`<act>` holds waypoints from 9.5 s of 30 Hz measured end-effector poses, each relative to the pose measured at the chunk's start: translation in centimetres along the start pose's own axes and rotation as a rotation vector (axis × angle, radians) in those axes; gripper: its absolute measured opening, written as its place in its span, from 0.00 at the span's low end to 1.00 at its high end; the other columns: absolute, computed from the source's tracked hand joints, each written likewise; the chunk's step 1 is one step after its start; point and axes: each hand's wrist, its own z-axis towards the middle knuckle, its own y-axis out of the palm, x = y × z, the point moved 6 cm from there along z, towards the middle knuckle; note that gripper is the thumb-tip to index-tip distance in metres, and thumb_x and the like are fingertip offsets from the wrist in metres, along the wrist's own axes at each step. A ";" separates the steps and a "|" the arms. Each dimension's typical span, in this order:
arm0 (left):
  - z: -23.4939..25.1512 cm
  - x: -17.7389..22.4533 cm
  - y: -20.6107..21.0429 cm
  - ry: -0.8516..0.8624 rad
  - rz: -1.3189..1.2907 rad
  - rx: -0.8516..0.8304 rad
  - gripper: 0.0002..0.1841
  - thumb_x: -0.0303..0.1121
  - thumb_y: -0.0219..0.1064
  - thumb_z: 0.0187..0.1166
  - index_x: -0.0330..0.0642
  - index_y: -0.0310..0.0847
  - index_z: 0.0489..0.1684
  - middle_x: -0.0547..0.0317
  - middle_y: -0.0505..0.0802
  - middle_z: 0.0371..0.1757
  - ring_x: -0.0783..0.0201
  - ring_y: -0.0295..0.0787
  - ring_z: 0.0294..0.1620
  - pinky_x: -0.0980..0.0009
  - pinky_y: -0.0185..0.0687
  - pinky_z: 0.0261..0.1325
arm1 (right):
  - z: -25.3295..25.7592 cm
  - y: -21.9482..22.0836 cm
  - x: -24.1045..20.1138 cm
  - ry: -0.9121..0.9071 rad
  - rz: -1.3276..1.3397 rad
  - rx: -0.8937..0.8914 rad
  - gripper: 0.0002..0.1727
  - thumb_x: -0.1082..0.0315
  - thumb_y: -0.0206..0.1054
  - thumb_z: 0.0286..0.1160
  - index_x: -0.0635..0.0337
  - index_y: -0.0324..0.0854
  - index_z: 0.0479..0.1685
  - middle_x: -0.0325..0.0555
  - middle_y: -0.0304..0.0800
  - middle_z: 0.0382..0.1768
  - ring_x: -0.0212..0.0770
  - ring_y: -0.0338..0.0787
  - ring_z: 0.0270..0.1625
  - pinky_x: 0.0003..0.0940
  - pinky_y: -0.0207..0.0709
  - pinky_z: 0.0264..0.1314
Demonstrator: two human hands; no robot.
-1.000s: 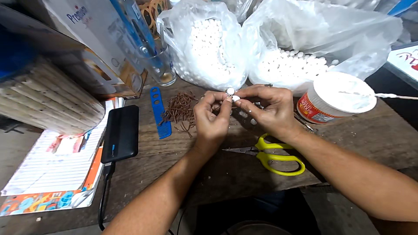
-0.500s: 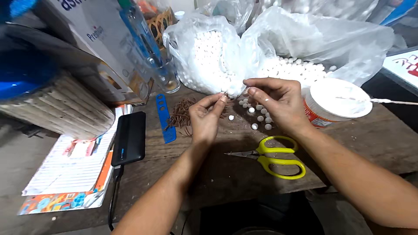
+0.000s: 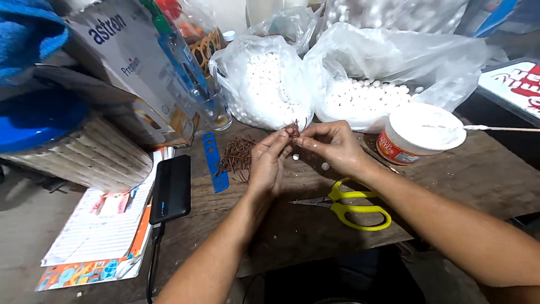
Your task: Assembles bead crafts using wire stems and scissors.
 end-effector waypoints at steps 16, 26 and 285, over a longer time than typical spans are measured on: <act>-0.9 1.1 0.3 0.294 0.171 -0.025 0.08 0.20 0.67 0.79 0.39 0.92 0.41 0.65 0.95 0.39 0.75 0.90 0.39 0.76 0.88 0.46 | -0.9 0.8 -1.4 -0.181 -0.256 0.056 0.07 0.73 0.66 0.76 0.66 0.87 0.33 0.41 0.84 0.31 0.21 0.79 0.30 0.15 0.75 0.35; -1.4 1.1 1.3 0.294 0.213 -0.116 0.09 0.17 0.63 0.80 0.38 0.89 0.41 0.61 0.96 0.43 0.67 0.95 0.45 0.69 0.92 0.54 | -7.6 -4.5 -2.7 -0.063 -0.215 0.134 0.13 0.63 0.70 0.77 0.61 0.90 0.53 0.30 0.92 0.38 0.19 0.88 0.37 0.16 0.85 0.42; -2.8 2.3 2.3 0.993 1.039 -0.100 0.08 0.24 0.66 0.73 0.31 0.92 0.32 0.52 0.90 0.26 0.70 0.84 0.28 0.79 0.76 0.34 | -1.2 -3.7 0.7 0.111 0.188 -0.020 0.13 0.85 0.71 0.66 0.62 0.91 0.45 0.36 0.95 0.39 0.26 0.93 0.38 0.21 0.89 0.46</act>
